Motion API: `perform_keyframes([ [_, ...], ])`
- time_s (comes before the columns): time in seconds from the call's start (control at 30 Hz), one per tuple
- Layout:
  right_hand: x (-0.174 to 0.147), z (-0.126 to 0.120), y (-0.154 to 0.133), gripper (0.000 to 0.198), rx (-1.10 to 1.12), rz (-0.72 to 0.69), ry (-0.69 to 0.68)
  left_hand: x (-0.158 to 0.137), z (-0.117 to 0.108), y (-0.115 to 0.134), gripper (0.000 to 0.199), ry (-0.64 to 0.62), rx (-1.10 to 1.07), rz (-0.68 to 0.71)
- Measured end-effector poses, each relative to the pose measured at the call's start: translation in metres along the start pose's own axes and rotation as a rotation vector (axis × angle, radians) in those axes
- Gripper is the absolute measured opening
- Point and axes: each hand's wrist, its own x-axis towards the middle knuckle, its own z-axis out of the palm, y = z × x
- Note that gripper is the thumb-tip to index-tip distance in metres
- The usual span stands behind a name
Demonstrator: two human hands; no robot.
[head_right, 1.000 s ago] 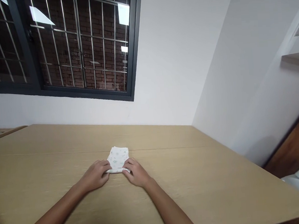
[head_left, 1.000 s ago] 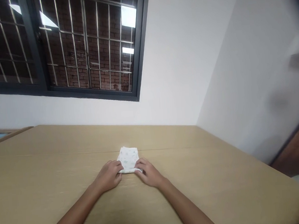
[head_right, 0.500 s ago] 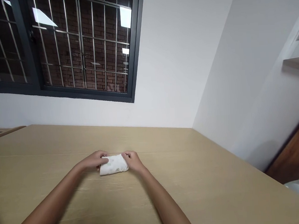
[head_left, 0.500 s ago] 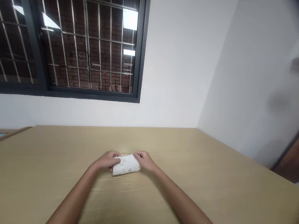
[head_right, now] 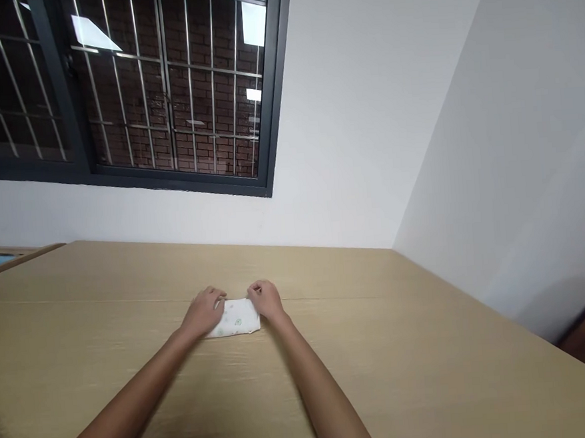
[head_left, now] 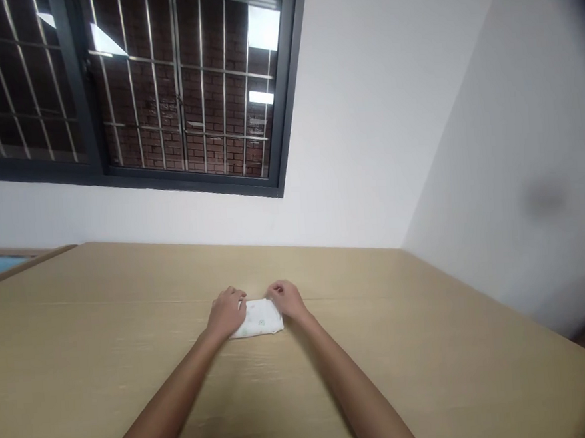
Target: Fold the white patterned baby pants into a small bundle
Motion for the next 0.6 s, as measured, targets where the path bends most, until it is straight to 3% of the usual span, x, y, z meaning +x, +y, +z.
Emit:
perform_keyframes([
  [0.17, -0.026, 0.015, -0.024, 0.036, -0.351, -0.301, -0.148, -0.004, 0.020, 0.022, 0.047, 0.072, 0.009, 0.095],
  [0.37, -0.047, 0.038, -0.013, 0.055, -0.497, -0.285, -0.219, -0.018, 0.050, 0.019, 0.057, 0.066, 0.032, 0.131],
  [0.6, -0.047, 0.037, 0.003, 0.057, -0.500, -0.308, -0.250, -0.019, 0.055, 0.010, 0.059, 0.032, 0.080, 0.166],
])
